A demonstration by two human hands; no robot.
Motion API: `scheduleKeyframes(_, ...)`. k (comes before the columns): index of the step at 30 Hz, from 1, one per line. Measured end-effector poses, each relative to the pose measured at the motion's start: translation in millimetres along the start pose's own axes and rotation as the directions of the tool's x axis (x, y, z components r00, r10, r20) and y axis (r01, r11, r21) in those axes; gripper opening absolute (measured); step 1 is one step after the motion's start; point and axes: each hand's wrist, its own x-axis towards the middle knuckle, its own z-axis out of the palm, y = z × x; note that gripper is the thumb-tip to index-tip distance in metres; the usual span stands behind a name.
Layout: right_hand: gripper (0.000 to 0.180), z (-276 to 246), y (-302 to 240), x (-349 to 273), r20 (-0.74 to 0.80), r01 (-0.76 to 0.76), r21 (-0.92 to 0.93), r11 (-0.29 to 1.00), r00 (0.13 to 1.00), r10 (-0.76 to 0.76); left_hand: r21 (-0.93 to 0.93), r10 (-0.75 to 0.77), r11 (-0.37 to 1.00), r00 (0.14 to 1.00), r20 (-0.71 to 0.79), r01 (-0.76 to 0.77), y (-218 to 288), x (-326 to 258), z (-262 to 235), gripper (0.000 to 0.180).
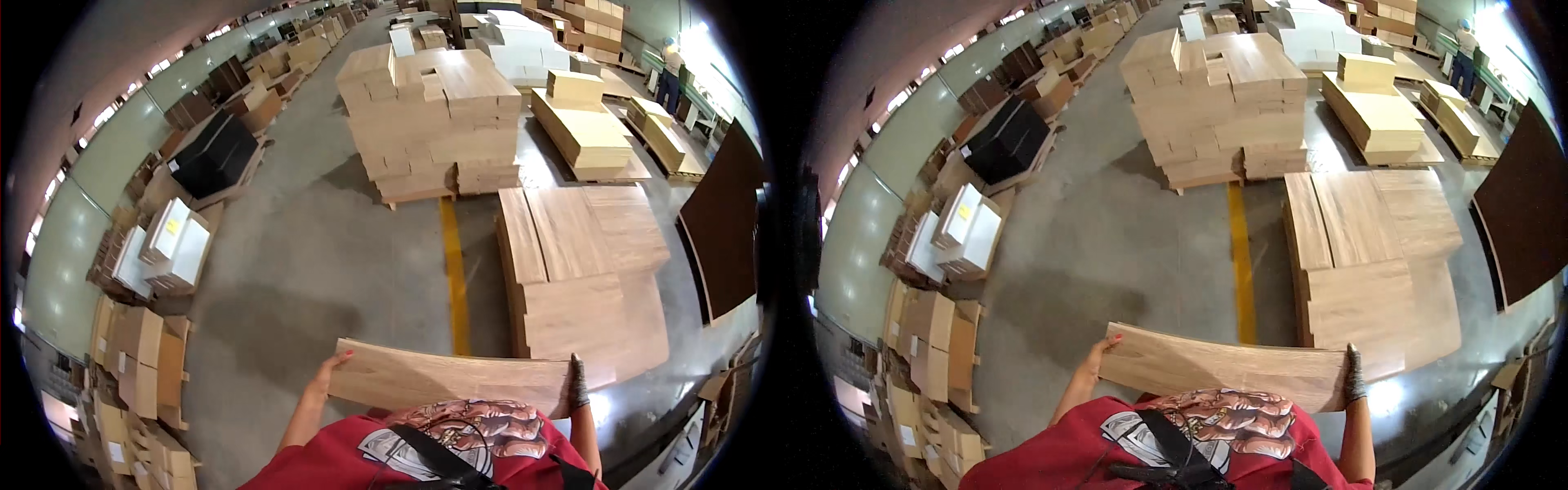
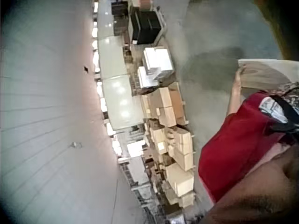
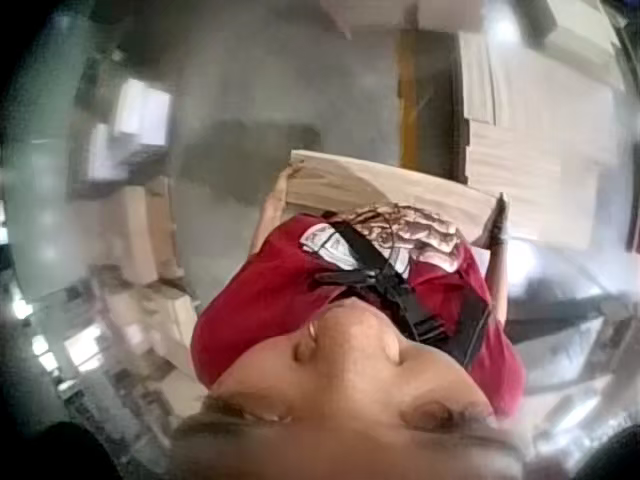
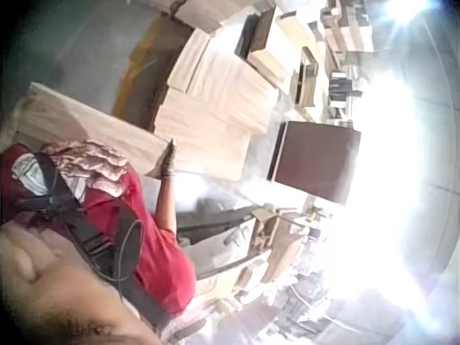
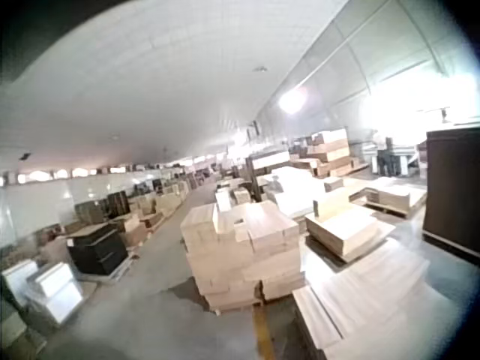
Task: The person wipes wooden panels with a cloth and stacks them onto a pallet in a manufacturing facility.
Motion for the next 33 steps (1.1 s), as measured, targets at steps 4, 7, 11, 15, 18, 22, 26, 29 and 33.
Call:
scheduleKeyframes(4,0.070,14,-6,87,0.125,0.059,0.080,0.995,0.990,-0.068,0.042,0.079,0.996,0.997,0.010,-0.080,70,53,17,0.051)
scheduleKeyframes(7,0.065,83,-55,105,0.093,0.138,-0.142,0.980,0.988,-0.125,-0.135,0.026,0.991,0.996,0.090,-0.014,75,105,-4,0.052)
scheduleKeyframes(11,0.064,124,-94,159,-0.084,-0.005,-0.134,0.991,0.996,-0.006,-0.138,-0.041,0.989,0.994,0.100,0.054,136,164,23,0.050)
scheduleKeyframes(15,0.062,188,-128,214,-0.181,-0.070,-0.194,0.979,0.983,0.034,-0.130,-0.057,0.989,0.992,0.115,0.072,167,275,5,0.052)
scheduleKeyframes(18,0.063,187,-134,265,-0.183,-0.149,-0.091,0.985,0.974,0.131,-0.093,-0.126,0.985,0.972,0.200,0.147,221,336,18,0.054)
scheduleKeyframes(22,0.061,156,-107,327,-0.148,0.178,-0.058,0.982,0.972,-0.184,-0.029,-0.146,0.986,0.936,0.322,0.163,344,405,80,0.055)
scheduleKeyframes(26,0.070,267,-183,345,-0.265,-0.105,0.065,0.992,0.957,0.119,0.067,-0.144,0.989,0.951,0.274,0.130,414,452,91,0.055)
scheduleKeyframes(29,0.075,294,-223,389,-0.291,-0.133,0.139,0.981,0.942,0.169,0.030,-0.109,0.994,0.933,0.343,0.105,478,488,137,0.052)
scheduleKeyframes(33,0.069,324,-274,441,-0.310,-0.064,0.090,0.994,0.947,0.089,0.034,-0.134,0.991,0.942,0.308,0.130,497,557,157,0.046)
